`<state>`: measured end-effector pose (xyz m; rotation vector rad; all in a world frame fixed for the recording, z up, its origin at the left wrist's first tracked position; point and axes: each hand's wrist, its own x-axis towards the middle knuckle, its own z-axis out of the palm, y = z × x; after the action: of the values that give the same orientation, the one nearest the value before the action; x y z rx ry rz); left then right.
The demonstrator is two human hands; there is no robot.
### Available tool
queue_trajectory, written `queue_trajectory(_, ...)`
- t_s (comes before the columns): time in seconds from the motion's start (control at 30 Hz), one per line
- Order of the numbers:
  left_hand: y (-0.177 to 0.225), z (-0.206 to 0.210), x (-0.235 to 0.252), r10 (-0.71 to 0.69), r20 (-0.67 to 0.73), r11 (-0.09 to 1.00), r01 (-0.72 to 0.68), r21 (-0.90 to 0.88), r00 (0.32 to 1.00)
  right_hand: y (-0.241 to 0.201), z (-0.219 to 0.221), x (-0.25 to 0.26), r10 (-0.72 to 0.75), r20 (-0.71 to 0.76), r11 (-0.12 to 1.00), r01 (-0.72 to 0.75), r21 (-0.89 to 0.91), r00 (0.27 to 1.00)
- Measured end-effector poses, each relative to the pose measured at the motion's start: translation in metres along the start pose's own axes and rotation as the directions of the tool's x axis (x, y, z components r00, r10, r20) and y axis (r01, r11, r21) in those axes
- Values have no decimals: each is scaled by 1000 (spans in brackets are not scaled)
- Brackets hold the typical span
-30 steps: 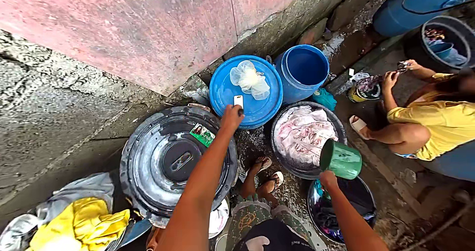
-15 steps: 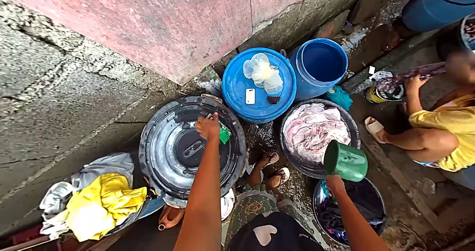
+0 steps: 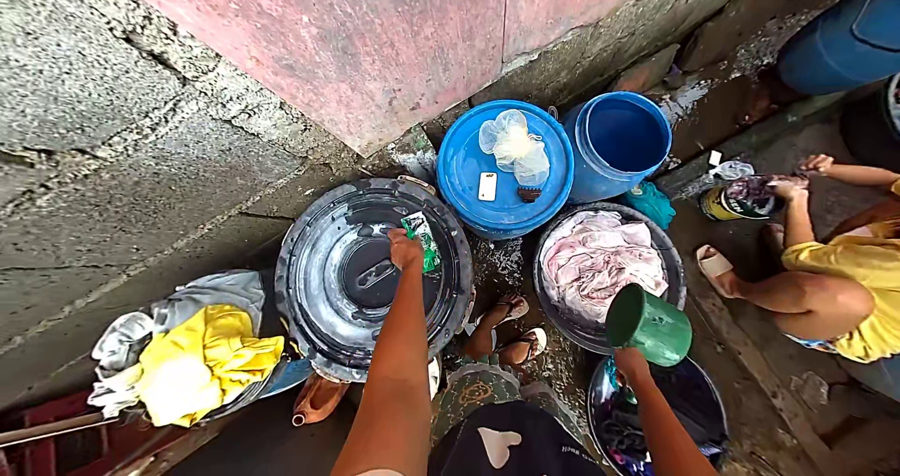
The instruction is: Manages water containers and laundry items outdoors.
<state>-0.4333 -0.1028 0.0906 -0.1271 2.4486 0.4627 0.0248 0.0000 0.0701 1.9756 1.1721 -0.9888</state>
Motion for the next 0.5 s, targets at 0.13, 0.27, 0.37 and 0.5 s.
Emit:
queue_trajectory(0.13, 13, -17, 1, 248, 55, 927, -220, -303, 967, 3, -7, 5, -34, 12, 998, 34, 48, 999)
queue_trajectory(0.27, 68, -40, 3, 496, 137, 819, -410, -400, 857, 5, -6, 6, -39, 20, 999, 40, -9, 999)
queue_trajectory(0.37, 46, -45, -7, 563, 107, 825, -550, -129, 820, 8, -9, 5, -48, 12, 997, 48, -52, 999)
queue_trajectory(0.5, -91, 15, -79, 484, 241, 794, -538, 283, 841, 14, -2, 10, -100, 22, 993, 101, -63, 995)
